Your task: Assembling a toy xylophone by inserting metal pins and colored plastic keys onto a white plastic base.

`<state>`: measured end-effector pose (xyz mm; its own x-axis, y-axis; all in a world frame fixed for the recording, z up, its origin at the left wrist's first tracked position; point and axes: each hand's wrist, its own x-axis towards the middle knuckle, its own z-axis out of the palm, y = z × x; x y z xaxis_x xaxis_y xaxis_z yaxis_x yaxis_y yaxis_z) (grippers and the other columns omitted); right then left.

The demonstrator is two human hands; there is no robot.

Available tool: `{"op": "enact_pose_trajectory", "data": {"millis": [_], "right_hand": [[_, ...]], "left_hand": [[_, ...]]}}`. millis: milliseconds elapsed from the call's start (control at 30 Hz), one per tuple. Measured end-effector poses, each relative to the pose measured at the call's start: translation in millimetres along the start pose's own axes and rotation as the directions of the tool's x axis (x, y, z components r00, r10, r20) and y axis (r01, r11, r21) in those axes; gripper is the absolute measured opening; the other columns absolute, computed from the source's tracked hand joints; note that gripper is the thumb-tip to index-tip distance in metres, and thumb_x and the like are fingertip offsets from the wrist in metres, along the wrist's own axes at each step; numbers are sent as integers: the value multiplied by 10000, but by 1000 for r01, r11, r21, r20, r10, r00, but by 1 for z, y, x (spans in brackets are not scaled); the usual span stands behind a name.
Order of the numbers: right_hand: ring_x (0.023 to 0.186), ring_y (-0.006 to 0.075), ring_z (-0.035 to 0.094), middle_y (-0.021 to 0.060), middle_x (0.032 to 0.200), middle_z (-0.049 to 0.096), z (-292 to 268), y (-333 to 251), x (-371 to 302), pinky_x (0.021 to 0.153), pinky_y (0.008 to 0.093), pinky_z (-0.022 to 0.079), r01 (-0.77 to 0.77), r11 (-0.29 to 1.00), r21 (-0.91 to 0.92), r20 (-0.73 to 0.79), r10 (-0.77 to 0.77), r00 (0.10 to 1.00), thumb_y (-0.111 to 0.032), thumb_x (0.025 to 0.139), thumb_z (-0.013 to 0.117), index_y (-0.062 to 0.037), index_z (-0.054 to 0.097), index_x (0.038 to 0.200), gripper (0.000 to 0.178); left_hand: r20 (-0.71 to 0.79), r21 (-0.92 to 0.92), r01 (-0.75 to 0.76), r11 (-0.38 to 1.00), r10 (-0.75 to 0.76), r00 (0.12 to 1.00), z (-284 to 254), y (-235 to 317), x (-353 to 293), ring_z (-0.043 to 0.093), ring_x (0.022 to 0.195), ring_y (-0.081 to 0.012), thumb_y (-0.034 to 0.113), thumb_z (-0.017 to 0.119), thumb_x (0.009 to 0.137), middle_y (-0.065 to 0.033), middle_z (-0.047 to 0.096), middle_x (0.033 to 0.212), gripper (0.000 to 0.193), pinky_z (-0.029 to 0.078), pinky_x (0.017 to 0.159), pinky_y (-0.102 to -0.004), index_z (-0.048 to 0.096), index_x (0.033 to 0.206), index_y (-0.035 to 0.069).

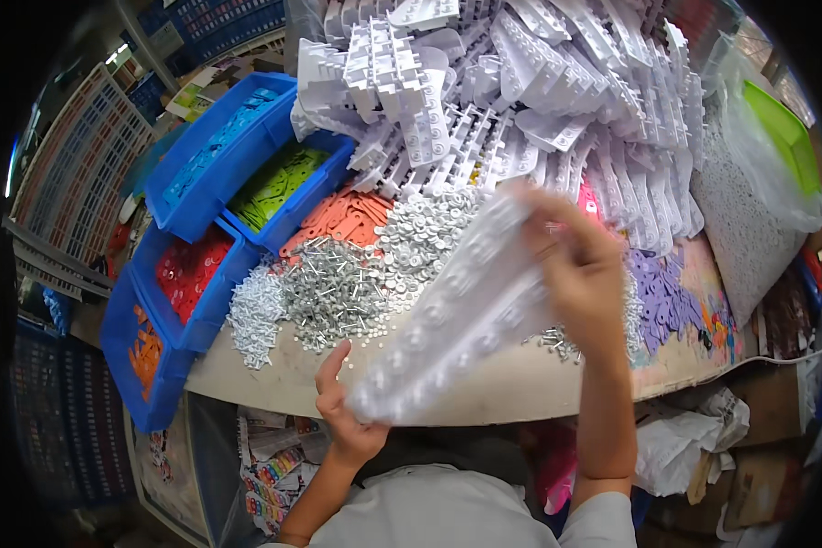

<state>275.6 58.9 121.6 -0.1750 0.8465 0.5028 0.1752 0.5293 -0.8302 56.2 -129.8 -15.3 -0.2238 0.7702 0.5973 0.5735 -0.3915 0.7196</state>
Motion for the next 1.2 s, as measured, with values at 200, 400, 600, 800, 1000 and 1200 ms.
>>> {"op": "enact_pose_trajectory", "data": {"millis": [200,400,600,800,1000,1200], "right_hand": [[903,77,643,27,1033,738,16,55,-32,811,247,513,-433,898,80,291,394,872,-46,975,609,12,703,1245,292],[853,131,703,97,977,768,42,81,-64,795,305,560,-486,873,-37,564,419,711,-86,952,647,-7,719,1213,282],[1017,350,642,156,1106,693,58,75,-90,906,409,514,54,939,-340,287,49,957,-87,914,692,-28,701,1149,243],[970,345,590,130,999,643,-19,63,-114,841,447,466,139,685,-715,277,95,956,29,809,677,-29,680,985,185],[942,322,574,106,953,620,-24,70,-128,835,436,456,130,649,-749,294,150,944,15,813,669,-38,681,943,141],[982,314,580,110,1003,638,-23,79,-129,871,432,449,187,614,-767,339,140,930,-1,817,662,-31,665,981,167]], "left_hand": [[468,-448,413,793,-186,864,-22,-3,-36,574,1277,-305,52,735,859,-242,508,1460,591,472,1013,-419,432,1365,88],[610,-252,583,772,-341,715,-37,7,-28,551,1293,-282,111,731,859,-197,503,1489,535,411,1071,-405,523,1351,85],[393,84,245,966,-258,882,14,2,-11,573,1043,-332,68,712,807,-124,625,1066,266,398,961,-420,662,1068,70],[341,87,313,946,-323,883,24,5,-1,566,1039,-325,111,700,839,-126,604,1045,249,400,949,-438,665,1084,83],[387,293,113,949,-226,894,33,9,15,517,1153,-320,278,758,871,-112,579,1172,328,375,985,-463,649,1128,104],[208,402,121,908,-219,953,9,-18,32,569,1042,-298,155,694,890,-84,619,1047,217,406,915,-437,693,1101,102]]}}
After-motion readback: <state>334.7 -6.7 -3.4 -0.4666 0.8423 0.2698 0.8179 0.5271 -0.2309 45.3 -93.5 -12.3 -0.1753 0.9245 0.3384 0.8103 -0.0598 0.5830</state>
